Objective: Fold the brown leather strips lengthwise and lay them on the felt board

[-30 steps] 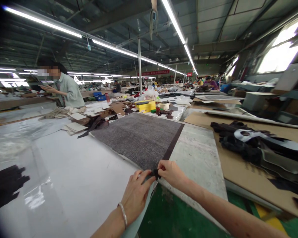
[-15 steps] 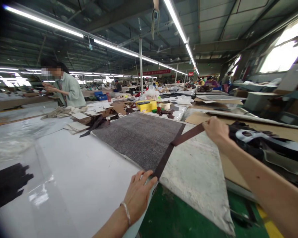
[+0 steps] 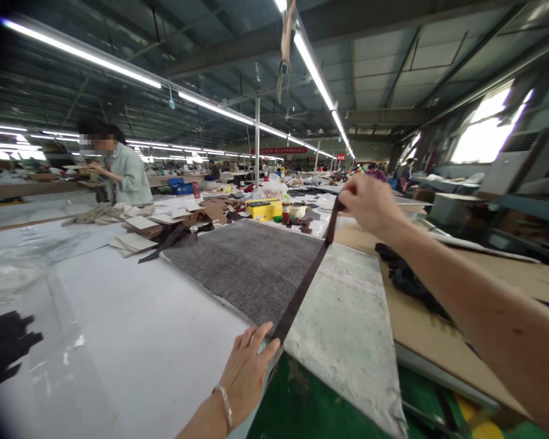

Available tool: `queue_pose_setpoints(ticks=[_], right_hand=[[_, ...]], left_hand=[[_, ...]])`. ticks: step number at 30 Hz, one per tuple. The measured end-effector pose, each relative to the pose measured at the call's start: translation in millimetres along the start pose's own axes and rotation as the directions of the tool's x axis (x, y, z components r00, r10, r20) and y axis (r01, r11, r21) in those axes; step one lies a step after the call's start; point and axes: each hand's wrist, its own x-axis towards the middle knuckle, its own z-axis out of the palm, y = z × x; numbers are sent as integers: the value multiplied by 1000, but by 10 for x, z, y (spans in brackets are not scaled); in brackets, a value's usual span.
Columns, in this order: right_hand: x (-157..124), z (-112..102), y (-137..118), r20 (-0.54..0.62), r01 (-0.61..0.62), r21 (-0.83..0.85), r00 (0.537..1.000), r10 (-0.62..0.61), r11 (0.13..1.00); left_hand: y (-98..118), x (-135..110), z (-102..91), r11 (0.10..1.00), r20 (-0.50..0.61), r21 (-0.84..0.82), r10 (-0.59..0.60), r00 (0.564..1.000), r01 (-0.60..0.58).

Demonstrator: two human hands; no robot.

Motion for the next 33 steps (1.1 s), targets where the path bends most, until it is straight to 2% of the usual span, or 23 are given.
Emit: queue_pose_setpoints(ticks=[3, 5, 7, 9, 11, 12, 13, 14, 15, 16, 17, 18, 19, 20, 22, 26, 28, 30, 33], right_hand=[[35, 113, -76, 58, 90, -77, 995, -86, 993], [159, 38, -5, 75, 101, -135, 993, -91, 986], [334, -163, 88, 31, 60, -184, 998, -56, 981], [517, -439, 135, -86, -16, -218, 996, -3, 976], [657, -708, 86, -249, -92, -218, 968, 36, 972], [695, -814, 21, -299, -112, -179, 953, 54, 977], [705, -891, -71, -292, -112, -116, 954, 74, 987], [683, -931, -184, -232, -101, -39, 969, 89, 994], [630, -933, -314, -115, -87, 48, 989, 92, 995], [548, -898, -453, 32, -75, 121, 997, 72, 990], [443, -830, -596, 177, -77, 188, 983, 43, 979], [320, -738, -738, 292, -84, 256, 956, 5, 963], [184, -630, -876, 420, -109, 356, 906, -55, 928], [43, -516, -1007, 586, -226, 517, 796, -149, 826], [-239, -301, -1254, 678, -301, 613, 675, -291, 730], [-721, 15, -1722, 696, -430, 717, 494, -521, 549], [-922, 128, -1970, 684, -503, 721, 407, -605, 477], [-1114, 218, -2237, 663, -534, 722, 356, -658, 439], [-1412, 298, -2674, 628, -561, 725, 302, -717, 399]], left_hand=[[-23, -29, 17, 1000, 10, -13, 0, 1000, 0], [-39, -41, 23, 999, 16, -39, -2, 1000, 3], [-47, -48, 26, 996, 20, -89, -9, 1000, 11], [-46, -49, 27, 989, 20, -145, -18, 1000, 21], [-35, -48, 27, 981, 13, -190, -28, 1000, 30], [-25, -47, 25, 978, 8, -208, -33, 999, 34], [-14, -46, 22, 974, 0, -223, -39, 999, 38], [-4, -44, 15, 968, -12, -245, -50, 999, 46], [5, -42, 1, 958, -27, -280, -75, 997, 64], [9, -39, -23, 942, -46, -324, -113, 992, 93], [6, -36, -62, 918, -65, -374, -166, 984, 130], [-5, -36, -122, 887, -84, -430, -227, 970, 170], [-24, -41, -206, 849, -101, -486, -291, 951, 208], [-50, -55, -317, 808, -115, -539, -351, 929, 238], [-112, -118, -618, 735, -142, -626, -435, 889, 260], [-189, -406, -1350, 639, -207, -737, -526, 825, 222], [-187, -617, -1646, 602, -230, -768, -577, 784, 218], [-168, -853, -1844, 554, -237, -801, -643, 729, 228], [-130, -1229, -1988, 508, -261, -829, -721, 642, 233]])
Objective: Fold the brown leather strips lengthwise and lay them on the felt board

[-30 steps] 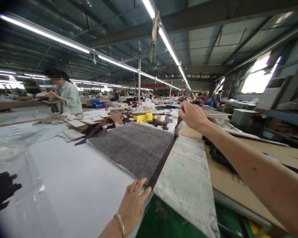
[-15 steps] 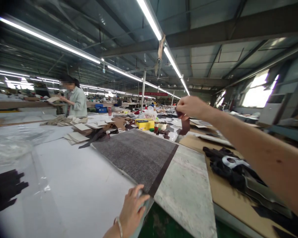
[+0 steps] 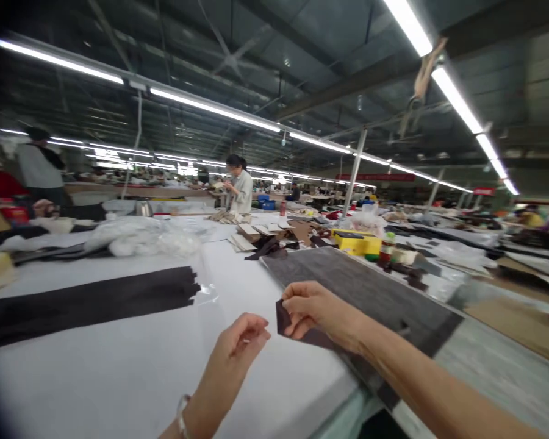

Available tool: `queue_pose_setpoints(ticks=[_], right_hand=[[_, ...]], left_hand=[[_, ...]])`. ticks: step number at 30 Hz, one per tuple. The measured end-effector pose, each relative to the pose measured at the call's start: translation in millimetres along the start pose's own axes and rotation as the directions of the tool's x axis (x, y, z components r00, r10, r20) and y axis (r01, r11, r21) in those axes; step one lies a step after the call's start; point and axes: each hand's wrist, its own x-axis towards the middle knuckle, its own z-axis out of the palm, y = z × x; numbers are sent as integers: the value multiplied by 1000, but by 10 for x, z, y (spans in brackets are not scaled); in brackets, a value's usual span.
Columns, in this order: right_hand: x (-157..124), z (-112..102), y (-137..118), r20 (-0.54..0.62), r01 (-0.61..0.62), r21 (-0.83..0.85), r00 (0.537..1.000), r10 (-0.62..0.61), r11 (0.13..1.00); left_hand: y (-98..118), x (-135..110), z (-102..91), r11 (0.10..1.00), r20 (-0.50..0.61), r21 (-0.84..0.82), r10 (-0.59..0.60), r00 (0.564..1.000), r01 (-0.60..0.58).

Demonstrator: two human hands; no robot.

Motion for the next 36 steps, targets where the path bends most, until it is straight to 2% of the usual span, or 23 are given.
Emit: queue_pose_setpoints(ticks=[4, 7, 10, 14, 18, 19, 21, 24, 26, 28, 29, 31, 33, 34, 36], right_hand=[[334, 704, 28, 123, 21, 26, 992, -24, 999], [556, 1285, 79, 208, 66, 7, 976, -66, 998], [715, 1867, 163, 271, 180, -26, 948, -167, 983], [789, 2574, 261, 381, 341, -109, 882, -278, 934], [826, 3133, 318, 500, 291, -22, 832, -242, 956], [850, 3237, 331, 500, 295, -26, 831, -243, 955], [925, 3397, 358, 462, 389, -117, 836, -297, 914], [1065, 3540, 394, 391, 569, -292, 804, -447, 768], [1135, 3602, 410, 357, 579, -313, 806, -472, 753], [1158, 3661, 431, 406, 537, -265, 816, -412, 801], [1148, 3689, 449, 479, 509, -226, 800, -361, 831], [1086, 3737, 505, 644, 455, -143, 717, -267, 879], [986, 3758, 575, 741, 390, -109, 645, -188, 914], [934, 3759, 608, 753, 360, -116, 640, -154, 926], [861, 3747, 661, 725, 308, -176, 683, -88, 935]], left_hand=[[-20, -342, -377, 1000, -162, 23, 16, 987, -13], [-40, -595, -655, 1000, -304, 19, 20, 952, -15], [-100, -854, -968, 998, -439, -60, -19, 898, -8], [-261, -1233, -1436, 987, -568, -157, -63, 821, -33], [-434, -1599, -1862, 972, -663, -234, -148, 733, -16], [-471, -1680, -1954, 967, -678, -255, -177, 714, -2], [-534, -1827, -2116, 957, -700, -288, -229, 677, 26], [-598, -2014, -2291, 941, -716, -331, -295, 633, 64], [-610, -2108, -2356, 927, -715, -365, -338, 612, 86], [-588, -2168, -2385, 913, -710, -400, -364, 603, 80], [-564, -2186, -2389, 905, -706, -421, -371, 603, 63], [-501, -2209, -2386, 886, -706, -463, -378, 599, 13], [-435, -2245, -2380, 862, -710, -507, -402, 578, -24], [-412, -2280, -2387, 850, -715, -525, -425, 556, -26], [-407, -2383, -2450, 830, -723, -558, -477, 500, -14]])
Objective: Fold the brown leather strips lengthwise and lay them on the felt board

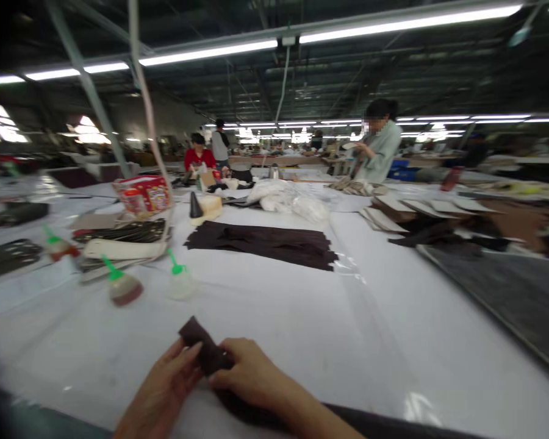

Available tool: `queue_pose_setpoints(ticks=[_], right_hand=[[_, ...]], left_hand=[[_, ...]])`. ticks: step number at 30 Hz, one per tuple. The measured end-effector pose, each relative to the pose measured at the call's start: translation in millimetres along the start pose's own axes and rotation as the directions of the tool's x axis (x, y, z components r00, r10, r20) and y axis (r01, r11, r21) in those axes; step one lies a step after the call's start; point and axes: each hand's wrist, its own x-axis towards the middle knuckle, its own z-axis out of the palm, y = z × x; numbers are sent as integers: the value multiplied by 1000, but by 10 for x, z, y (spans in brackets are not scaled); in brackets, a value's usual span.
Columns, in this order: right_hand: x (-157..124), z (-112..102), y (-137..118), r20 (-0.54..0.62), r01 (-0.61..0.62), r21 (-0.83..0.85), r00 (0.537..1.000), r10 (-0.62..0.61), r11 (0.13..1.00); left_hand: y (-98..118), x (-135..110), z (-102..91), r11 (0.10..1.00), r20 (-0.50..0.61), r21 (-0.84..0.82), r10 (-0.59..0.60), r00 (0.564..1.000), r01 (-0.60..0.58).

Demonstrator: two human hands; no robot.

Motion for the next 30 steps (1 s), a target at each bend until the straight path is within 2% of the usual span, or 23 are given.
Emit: queue_pose_setpoints(ticks=[2, 3, 5, 7, 9, 12, 13, 16, 20, 25, 27, 28, 29, 30], right_hand=[[-22, 2, 32, -34, -65, -34, 997, 64, 997], [-22, -17, 49, -29, -82, -60, 996, 80, 995], [-33, -74, 71, -15, -96, -143, 995, 95, 985], [-85, -125, 61, -34, -104, -269, 995, 98, 958], [-157, -157, 33, -69, -110, -378, 993, 90, 919], [-149, -171, 9, -61, -76, -432, 997, 55, 899], [-99, -154, -1, -57, -61, -454, 998, 39, 889], [129, 3, -80, -63, 6, -486, 997, -41, 874], [449, 367, -231, -54, 105, -456, 988, -145, 884], [743, 673, -258, -83, 103, -495, 983, -165, 863], [798, 731, -228, -92, 94, -508, 982, -163, 856], [815, 752, -211, -94, 93, -515, 982, -164, 852], [828, 769, -194, -99, 93, -522, 981, -169, 848], [837, 783, -178, -106, 95, -527, 979, -176, 845]], left_hand=[[30, 84, -187, 998, -113, 11, -58, 992, 59], [43, 156, -288, 997, -207, 8, -72, 976, 75], [75, 295, -457, 994, -290, -2, -105, 951, 109], [131, 341, -544, 992, -284, 49, -94, 954, 112], [207, 279, -545, 988, -220, 122, -67, 973, 95], [300, 168, -484, 981, -99, 193, 7, 995, 13], [319, 155, -473, 979, -110, 203, 36, 993, -13], [343, 150, -494, 973, -139, 220, 103, 985, -70], [316, 136, -579, 959, -139, 259, 158, 978, -118], [302, 149, -771, 898, -156, 401, 261, 953, -180], [309, 123, -852, 819, -174, 524, 372, 912, -235], [311, 102, -887, 725, -134, 627, 460, 878, -284], [311, 80, -917, 581, -32, 736, 543, 839, -348], [308, 59, -943, 389, 126, 820, 594, 795, -421]])
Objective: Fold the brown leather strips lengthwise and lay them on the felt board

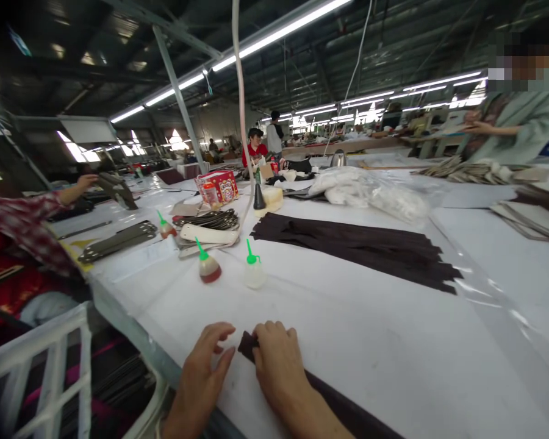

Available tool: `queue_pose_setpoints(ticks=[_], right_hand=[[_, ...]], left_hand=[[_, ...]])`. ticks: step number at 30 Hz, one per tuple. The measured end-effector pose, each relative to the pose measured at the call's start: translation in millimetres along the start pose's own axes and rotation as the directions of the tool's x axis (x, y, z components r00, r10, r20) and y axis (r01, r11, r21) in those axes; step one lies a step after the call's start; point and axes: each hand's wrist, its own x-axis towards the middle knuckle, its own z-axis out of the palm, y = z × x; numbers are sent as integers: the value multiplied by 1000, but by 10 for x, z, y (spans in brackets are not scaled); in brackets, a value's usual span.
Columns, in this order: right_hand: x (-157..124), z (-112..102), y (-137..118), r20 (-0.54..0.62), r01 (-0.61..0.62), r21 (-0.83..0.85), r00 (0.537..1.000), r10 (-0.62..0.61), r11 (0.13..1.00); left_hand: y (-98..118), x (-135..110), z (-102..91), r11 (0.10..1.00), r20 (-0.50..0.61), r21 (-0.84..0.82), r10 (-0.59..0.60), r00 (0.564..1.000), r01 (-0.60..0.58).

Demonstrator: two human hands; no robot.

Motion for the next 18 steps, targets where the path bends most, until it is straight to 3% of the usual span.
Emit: queue_pose_setpoints(ticks=[1, 2, 3, 5, 8, 12, 18], right_hand=[[3, 18, 6, -12, 1, -3, 1000, -2, 1000], [6, 32, 12, -24, 1, -3, 1000, -1, 1000], [7, 43, 19, -33, -3, -1, 999, 3, 1000], [9, 51, 34, -39, -11, 4, 999, 11, 1000], [9, 46, 61, -31, -27, 0, 999, 27, 1000], [33, 38, 82, -7, -56, -9, 998, 56, 998], [56, 77, 105, -23, 29, -6, 999, -30, 1000]], left_hand=[[-15, -19, -16, 973, 82, 139, 172, 982, -182], [-32, -33, -27, 905, 185, 241, 312, 932, -351], [-53, -41, -34, 825, 277, 301, 404, 872, -478], [-105, -40, -47, 681, 395, 391, 484, 781, -620], [-180, -14, -75, 556, 465, 471, 503, 728, -685], [-222, 12, -113, 484, 494, 491, 530, 689, -724], [-189, 26, -117, 487, 468, 514, 531, 706, -707]])
